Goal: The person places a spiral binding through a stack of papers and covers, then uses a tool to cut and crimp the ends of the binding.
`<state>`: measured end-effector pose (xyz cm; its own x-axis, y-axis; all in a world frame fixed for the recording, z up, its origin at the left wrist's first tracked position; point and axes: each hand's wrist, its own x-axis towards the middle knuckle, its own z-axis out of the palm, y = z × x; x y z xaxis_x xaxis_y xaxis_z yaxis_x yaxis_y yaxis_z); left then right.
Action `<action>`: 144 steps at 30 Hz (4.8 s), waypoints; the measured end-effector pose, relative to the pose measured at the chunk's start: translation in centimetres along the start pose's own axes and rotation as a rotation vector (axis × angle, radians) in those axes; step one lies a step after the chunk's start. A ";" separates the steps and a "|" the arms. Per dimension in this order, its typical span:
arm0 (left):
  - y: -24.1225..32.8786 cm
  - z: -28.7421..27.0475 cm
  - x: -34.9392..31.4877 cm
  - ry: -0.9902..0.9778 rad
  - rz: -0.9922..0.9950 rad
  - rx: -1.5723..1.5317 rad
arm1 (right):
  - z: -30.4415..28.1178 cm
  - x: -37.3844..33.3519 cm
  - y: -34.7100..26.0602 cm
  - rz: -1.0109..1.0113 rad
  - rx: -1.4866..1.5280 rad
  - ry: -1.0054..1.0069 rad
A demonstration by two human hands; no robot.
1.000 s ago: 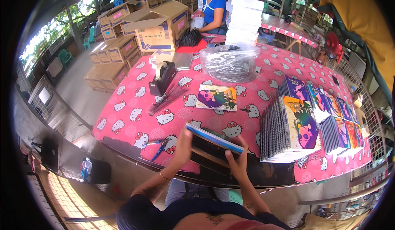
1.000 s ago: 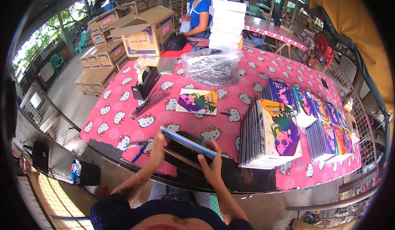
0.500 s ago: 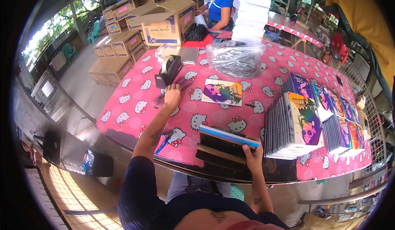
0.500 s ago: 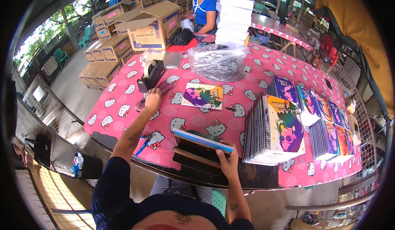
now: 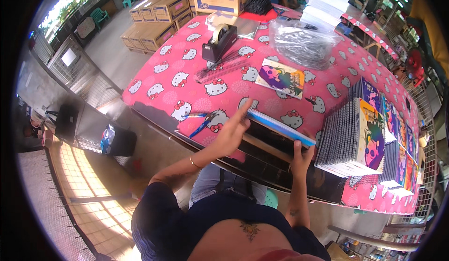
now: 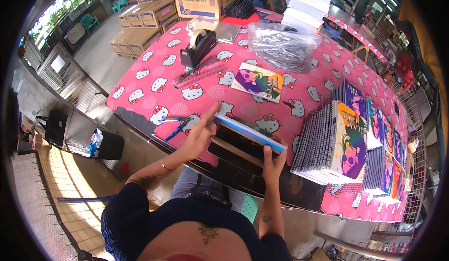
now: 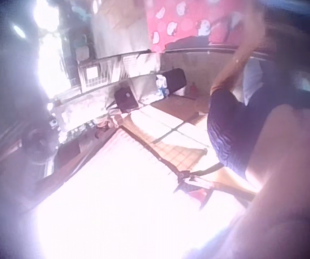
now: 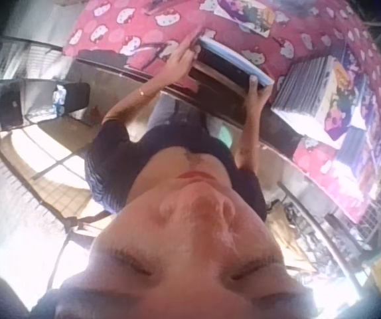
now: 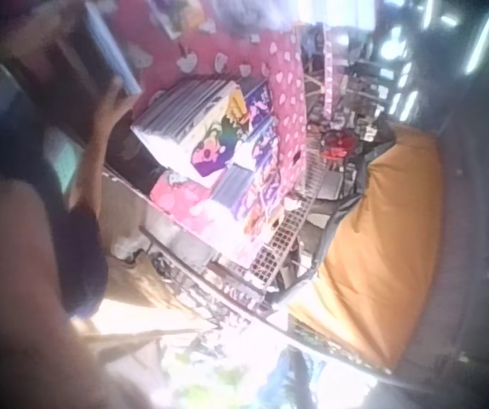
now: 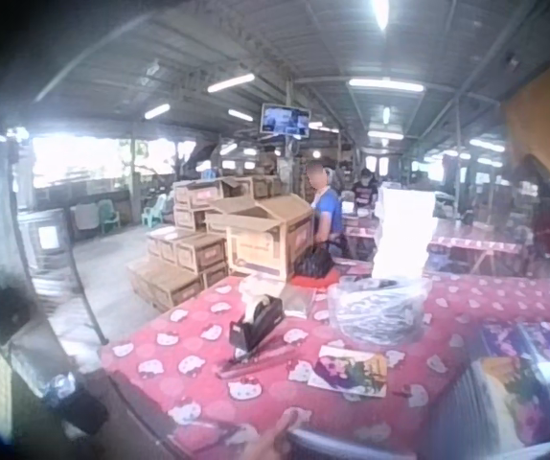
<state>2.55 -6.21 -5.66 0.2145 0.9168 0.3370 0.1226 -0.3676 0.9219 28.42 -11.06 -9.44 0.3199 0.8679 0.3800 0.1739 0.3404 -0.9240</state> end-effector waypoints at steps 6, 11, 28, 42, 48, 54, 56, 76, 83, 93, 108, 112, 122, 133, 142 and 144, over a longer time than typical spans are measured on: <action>3.1 -5.9 3.5 0.324 0.124 0.313 | 2.7 2.2 -8.6 -0.624 -0.535 0.050; 1.4 -4.2 2.9 0.183 0.129 0.287 | 9.2 4.8 -9.9 -0.582 -0.724 -0.328; 2.4 -3.6 2.1 0.051 -0.043 0.616 | 9.9 5.6 -8.1 -0.536 -0.667 -0.367; 2.9 -4.4 6.9 -0.298 0.378 0.781 | 6.9 6.3 -9.1 -0.425 -0.771 -0.469; -2.1 1.7 -1.9 0.072 0.497 1.068 | 7.3 6.1 -8.8 -0.465 -0.793 -0.451; 1.7 -2.4 5.4 -0.209 0.522 0.862 | 6.8 6.4 -9.1 -0.435 -0.791 -0.502; 2.3 -3.6 6.2 -0.291 0.586 0.733 | 6.8 6.2 -9.4 -0.512 -0.780 -0.458; 3.5 -3.6 8.4 -0.450 0.546 0.657 | 5.7 5.9 -9.1 -0.460 -0.848 -0.485; -0.5 1.1 0.7 -0.107 0.531 1.299 | 5.6 6.0 -8.4 -0.452 -0.826 -0.474; -2.0 1.8 -1.6 -0.160 0.658 1.184 | 3.0 5.2 -9.3 -0.603 -0.858 -0.436; 0.7 3.4 0.3 -0.355 0.818 1.245 | 0.9 5.3 -9.9 -0.389 -0.801 -0.509; 5.1 3.4 5.9 -0.095 0.616 1.357 | 1.4 5.4 -9.4 -0.373 -0.856 -0.536; 3.0 4.3 4.3 -0.147 0.725 1.136 | 0.2 4.4 -10.5 -0.464 -0.766 -0.365; 4.7 4.0 5.3 -0.480 0.766 1.063 | -2.5 1.0 -3.1 -0.102 -0.068 -0.157; 4.3 5.6 3.1 -0.224 0.742 1.182 | -1.2 0.9 -2.9 -0.032 -0.087 -0.143; 5.2 5.3 4.1 -0.210 0.707 1.216 | -0.5 0.9 -4.3 0.037 0.144 -0.150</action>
<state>9.23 -5.21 -0.52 0.7048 0.4859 0.5169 0.6508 -0.7329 -0.1984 28.43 -11.92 -5.11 0.1791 0.9213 0.3451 0.0265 0.3461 -0.9378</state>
